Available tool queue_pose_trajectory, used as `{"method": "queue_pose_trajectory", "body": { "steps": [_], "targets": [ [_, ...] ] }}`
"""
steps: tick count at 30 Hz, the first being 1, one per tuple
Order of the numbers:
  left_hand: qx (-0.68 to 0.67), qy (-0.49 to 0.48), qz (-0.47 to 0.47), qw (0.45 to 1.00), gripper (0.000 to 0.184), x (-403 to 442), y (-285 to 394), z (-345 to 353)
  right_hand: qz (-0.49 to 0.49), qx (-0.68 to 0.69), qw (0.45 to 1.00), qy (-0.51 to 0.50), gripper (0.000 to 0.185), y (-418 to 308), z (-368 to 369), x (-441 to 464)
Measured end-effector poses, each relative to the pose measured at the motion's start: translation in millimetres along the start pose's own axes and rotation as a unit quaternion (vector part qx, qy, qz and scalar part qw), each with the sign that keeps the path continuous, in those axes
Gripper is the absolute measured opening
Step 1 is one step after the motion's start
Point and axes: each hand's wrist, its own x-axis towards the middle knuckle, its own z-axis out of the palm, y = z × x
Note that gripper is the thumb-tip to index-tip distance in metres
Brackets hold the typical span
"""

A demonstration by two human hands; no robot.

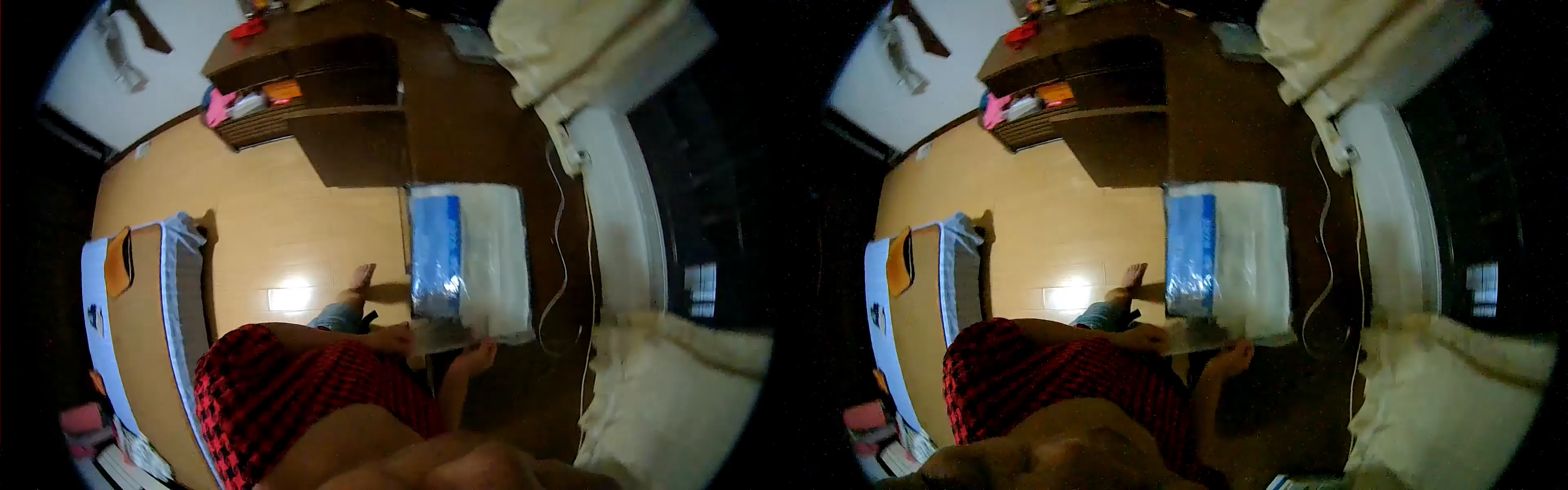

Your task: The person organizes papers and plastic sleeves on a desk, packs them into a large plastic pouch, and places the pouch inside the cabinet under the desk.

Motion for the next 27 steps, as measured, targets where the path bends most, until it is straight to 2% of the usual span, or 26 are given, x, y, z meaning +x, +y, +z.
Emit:
{"method": "queue_pose_trajectory", "body": {
  "steps": [1, 2, 3, 5, 7, 9, 10, 12, 13, 14, 15, 16, 17, 18, 19, 20, 21, 22, 23, 24, 25, 26, 27],
  "targets": [
    [0.002, 0.021, 0.004, 1.0, 0.018, 4, -17, 0, 0.02, 0.1, 0.994, -0.022, 0.024, 3, 6, 1],
    [-0.041, 0.002, -0.006, 0.999, 0.019, 9, -30, 1, 0.044, 0.2, 0.978, -0.039, 0.03, 5, 11, 2],
    [-0.085, -0.021, -0.017, 0.996, 0.019, 12, -35, -5, 0.048, 0.197, 0.978, -0.048, 0.03, 5, 16, 4],
    [-0.111, -0.006, 0.015, 0.994, 0.019, 0, 26, -32, 0.173, 0.23, 0.94, -0.183, 0.041, 0, 19, 2],
    [-0.137, 0.01, 0.06, 0.989, 0.02, -1, 56, -63, 0.161, 0.251, 0.93, -0.215, 0.041, -5, 34, -14],
    [-0.198, -0.141, -0.03, 0.97, 0.02, -7, 67, -95, 0.157, 0.268, 0.92, -0.242, 0.041, -8, 62, -35],
    [-0.201, -0.137, -0.028, 0.97, 0.02, -12, 71, -112, 0.173, 0.251, 0.919, -0.252, 0.039, -8, 76, -44],
    [-0.078, -0.147, 0.049, 0.985, 0.02, -19, 86, -146, 0.183, 0.232, 0.919, -0.26, 0.037, -18, 107, -70],
    [-0.082, -0.149, 0.053, 0.984, 0.02, -27, 89, -164, 0.06, 0.069, 0.954, -0.286, 0.037, -24, 123, -81],
    [-0.079, -0.115, 0.044, 0.989, 0.021, -38, 101, -187, -0.066, -0.098, 0.947, -0.3, 0.037, -29, 140, -92],
    [-0.075, -0.082, 0.034, 0.993, 0.024, -49, 108, -208, -0.067, -0.102, 0.947, -0.297, 0.037, -25, 153, -89],
    [-0.077, -0.087, 0.035, 0.993, 0.024, -58, 110, -225, -0.091, -0.168, 0.955, -0.228, 0.035, -19, 165, -80],
    [-0.165, -0.029, 0.008, 0.986, 0.029, -67, 110, -241, -0.114, -0.23, 0.954, -0.157, 0.033, -14, 174, -72],
    [-0.25, 0.029, -0.022, 0.968, 0.035, -74, 112, -255, -0.114, -0.23, 0.955, -0.152, 0.033, -19, 191, -78],
    [-0.3, 0.042, -0.066, 0.951, 0.052, -80, 122, -270, -0.082, -0.152, 0.971, -0.167, 0.029, -30, 215, -84],
    [-0.376, 0.058, -0.068, 0.922, 0.055, -81, 119, -284, -0.05, -0.073, 0.979, -0.181, 0.025, -36, 236, -88],
    [-0.449, 0.073, -0.069, 0.888, 0.058, -81, 116, -296, -0.209, -0.26, 0.927, -0.168, 0.021, -34, 254, -93],
    [-0.45, 0.069, -0.07, 0.888, 0.058, -84, 121, -309, -0.352, -0.433, 0.817, -0.145, 0.017, -31, 272, -97],
    [-0.49, 0.103, -0.032, 0.865, 0.059, -88, 127, -321, -0.215, -0.21, 0.926, -0.229, 0.013, -16, 289, -81],
    [-0.528, 0.135, 0.003, 0.839, 0.06, -92, 135, -332, -0.06, 0.033, 0.955, -0.289, 0.011, -3, 307, -65],
    [-0.532, 0.127, -0.007, 0.837, 0.06, -97, 146, -343, -0.048, 0.121, 0.885, -0.447, 0.011, -24, 339, -117],
    [-0.598, 0.139, -0.002, 0.789, 0.059, -102, 157, -354, 0.059, 0.094, 0.913, -0.393, 0.009, -40, 369, -145],
    [-0.66, 0.152, 0.004, 0.736, 0.059, -106, 161, -363, 0.061, 0.066, 0.909, -0.407, 0.007, -30, 384, -144]
  ]
}}
